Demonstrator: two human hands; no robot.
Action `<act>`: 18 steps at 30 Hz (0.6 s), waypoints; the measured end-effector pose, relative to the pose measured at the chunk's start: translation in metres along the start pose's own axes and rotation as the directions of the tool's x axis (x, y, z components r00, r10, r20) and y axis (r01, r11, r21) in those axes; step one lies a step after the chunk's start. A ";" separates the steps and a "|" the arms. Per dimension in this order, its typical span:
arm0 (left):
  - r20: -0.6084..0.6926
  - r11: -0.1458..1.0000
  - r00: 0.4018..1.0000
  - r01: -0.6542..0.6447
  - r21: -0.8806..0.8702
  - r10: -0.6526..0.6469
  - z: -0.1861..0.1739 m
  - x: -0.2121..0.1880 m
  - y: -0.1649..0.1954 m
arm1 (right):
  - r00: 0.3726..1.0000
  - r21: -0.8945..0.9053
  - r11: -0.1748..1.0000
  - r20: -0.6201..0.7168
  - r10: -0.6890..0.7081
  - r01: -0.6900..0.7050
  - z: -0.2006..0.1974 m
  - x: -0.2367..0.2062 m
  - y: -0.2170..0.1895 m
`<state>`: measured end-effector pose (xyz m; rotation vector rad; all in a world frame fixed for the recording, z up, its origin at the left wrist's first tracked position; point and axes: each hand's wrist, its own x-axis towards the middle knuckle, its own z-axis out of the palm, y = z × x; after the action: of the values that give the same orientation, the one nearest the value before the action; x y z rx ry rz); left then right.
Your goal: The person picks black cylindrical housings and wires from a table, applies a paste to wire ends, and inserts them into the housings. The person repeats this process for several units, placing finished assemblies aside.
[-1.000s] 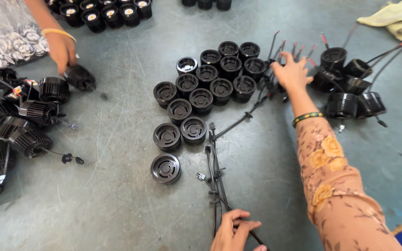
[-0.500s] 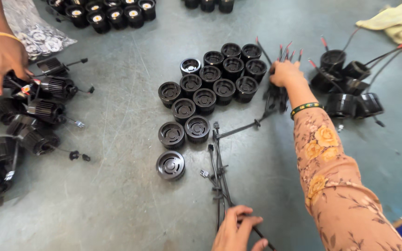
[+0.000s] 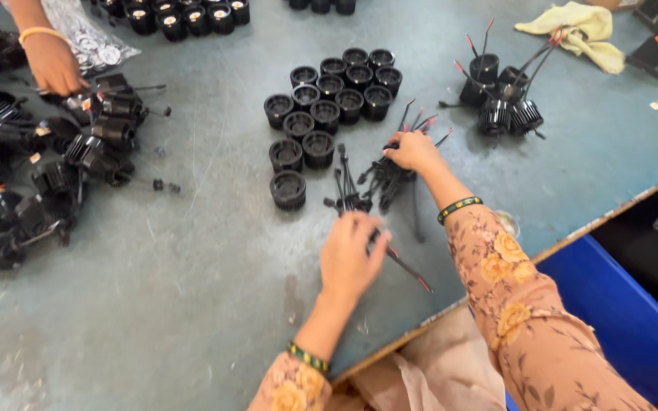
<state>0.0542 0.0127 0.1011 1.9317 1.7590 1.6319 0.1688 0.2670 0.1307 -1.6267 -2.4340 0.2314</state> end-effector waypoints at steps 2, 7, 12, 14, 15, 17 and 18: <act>-0.054 0.997 0.997 0.061 0.052 -0.059 -0.004 0.005 -0.017 | 0.998 0.040 0.998 0.033 -0.052 0.050 0.004 -0.024 -0.013; -0.025 0.969 0.976 0.218 0.115 -0.217 -0.005 0.009 -0.063 | 0.993 0.161 0.981 0.006 -0.114 0.112 0.027 -0.079 -0.042; 0.052 0.962 0.964 0.255 0.100 -0.261 0.001 0.003 -0.086 | 0.897 0.362 0.831 -0.038 -0.440 0.423 0.044 -0.120 -0.057; 0.028 0.945 0.964 0.252 0.210 -0.263 -0.009 0.007 -0.082 | 0.874 0.386 0.791 -0.100 -0.476 0.475 0.042 -0.137 -0.048; 0.016 0.932 0.964 0.250 0.264 -0.264 -0.017 0.010 -0.076 | 0.860 0.395 0.770 -0.131 -0.493 0.501 0.039 -0.147 -0.041; -0.064 0.982 0.982 0.180 0.052 -0.176 -0.038 0.020 -0.050 | 0.917 0.581 0.718 -0.141 -0.374 0.382 0.033 -0.168 -0.022; -0.113 0.990 0.984 0.132 -0.053 -0.137 -0.052 0.026 -0.033 | 0.940 0.664 0.675 -0.137 -0.313 0.321 0.032 -0.177 -0.014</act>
<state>-0.0097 0.0140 0.1190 1.6909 1.8318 1.7527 0.2140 0.0977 0.0883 -0.8563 -2.1653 0.9262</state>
